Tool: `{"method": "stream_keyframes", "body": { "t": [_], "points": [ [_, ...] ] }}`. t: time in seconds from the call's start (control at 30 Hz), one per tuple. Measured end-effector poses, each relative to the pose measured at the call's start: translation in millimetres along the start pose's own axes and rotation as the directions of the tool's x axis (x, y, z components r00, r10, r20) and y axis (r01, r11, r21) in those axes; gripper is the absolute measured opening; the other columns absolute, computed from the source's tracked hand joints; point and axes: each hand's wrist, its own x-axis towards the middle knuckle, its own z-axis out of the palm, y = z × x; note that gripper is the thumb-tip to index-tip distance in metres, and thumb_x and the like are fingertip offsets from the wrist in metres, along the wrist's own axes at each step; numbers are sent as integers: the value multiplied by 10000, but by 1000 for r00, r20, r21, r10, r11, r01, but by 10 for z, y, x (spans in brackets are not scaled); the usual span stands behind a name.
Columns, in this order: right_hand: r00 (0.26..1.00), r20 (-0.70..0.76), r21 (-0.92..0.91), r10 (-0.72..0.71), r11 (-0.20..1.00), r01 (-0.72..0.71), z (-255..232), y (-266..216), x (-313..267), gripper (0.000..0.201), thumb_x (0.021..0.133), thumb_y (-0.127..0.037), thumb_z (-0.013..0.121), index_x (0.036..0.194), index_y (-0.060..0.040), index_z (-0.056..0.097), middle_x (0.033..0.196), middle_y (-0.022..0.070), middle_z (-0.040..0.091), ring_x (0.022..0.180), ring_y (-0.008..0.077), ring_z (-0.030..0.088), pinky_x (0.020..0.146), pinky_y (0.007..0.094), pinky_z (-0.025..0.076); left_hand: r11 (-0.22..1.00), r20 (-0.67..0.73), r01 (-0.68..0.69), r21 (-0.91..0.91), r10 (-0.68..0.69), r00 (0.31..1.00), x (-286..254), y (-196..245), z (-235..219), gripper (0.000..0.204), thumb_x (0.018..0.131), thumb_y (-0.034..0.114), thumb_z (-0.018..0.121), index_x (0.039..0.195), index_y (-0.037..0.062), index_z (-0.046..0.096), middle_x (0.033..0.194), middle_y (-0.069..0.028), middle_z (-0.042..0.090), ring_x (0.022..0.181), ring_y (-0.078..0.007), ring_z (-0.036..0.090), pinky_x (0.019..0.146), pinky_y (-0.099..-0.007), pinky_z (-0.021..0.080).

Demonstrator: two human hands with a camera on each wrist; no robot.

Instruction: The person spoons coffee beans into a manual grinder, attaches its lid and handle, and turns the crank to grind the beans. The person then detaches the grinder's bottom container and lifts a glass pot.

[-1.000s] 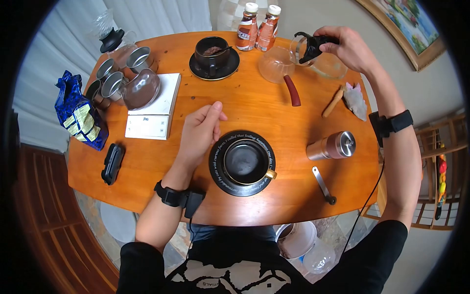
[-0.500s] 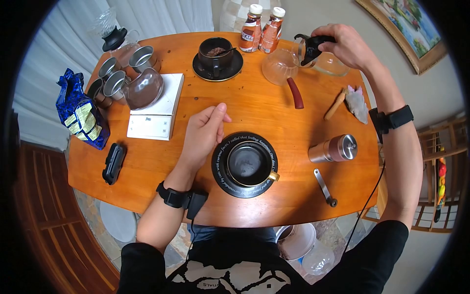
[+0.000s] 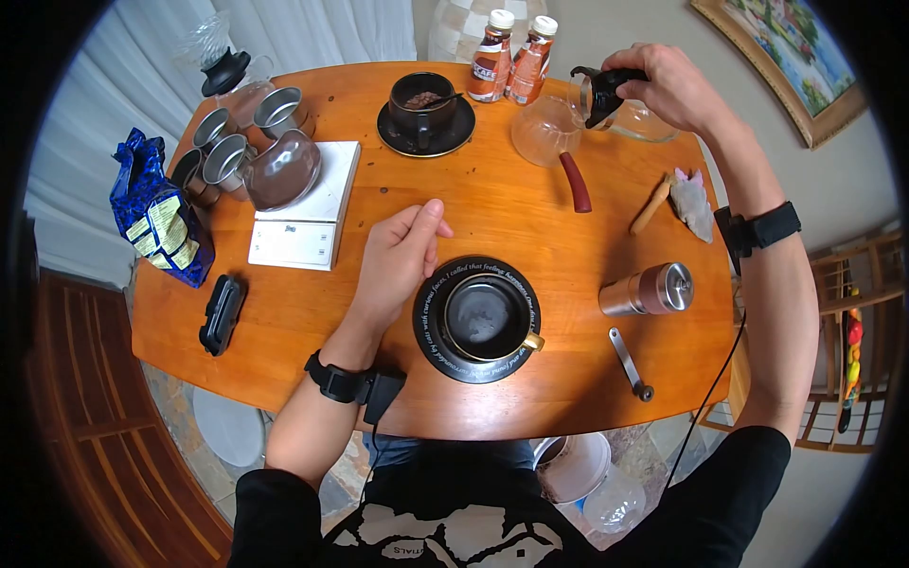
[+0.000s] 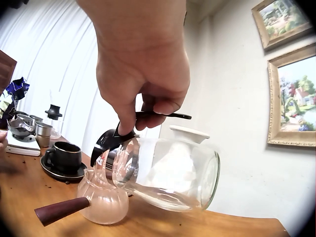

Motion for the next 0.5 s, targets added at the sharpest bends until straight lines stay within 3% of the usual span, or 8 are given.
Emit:
{"method": "stream_keyframes", "body": {
  "t": [0.3,0.4,0.5],
  "points": [
    [1000,13,-6,12,1000,-12,-14,-9,-9,309,845,7,670,1154,4,678,1000,154,678,906,319,655,840,417,503,1000,-3,10,-2,-10,1000,-12,26,2,397,1054,365,547,832,53,655,583,54,462,500,-38,436,461,-206,335],
    [998,1,27,61,998,-61,-5,50,-68,304,859,-24,670,1162,5,666,1023,140,686,895,285,651,844,408,502,1000,-5,6,3,-6,1000,-12,30,-1,401,1054,368,544,835,52,656,585,53,462,505,-40,438,463,-205,336],
    [986,-12,180,164,971,-159,16,117,-225,264,899,-63,671,1153,9,646,995,122,702,873,246,643,822,368,509,1000,-3,-12,-4,12,1000,-4,14,-12,406,1054,375,542,837,51,657,585,51,461,509,-40,440,468,-205,333]
  ]
}}
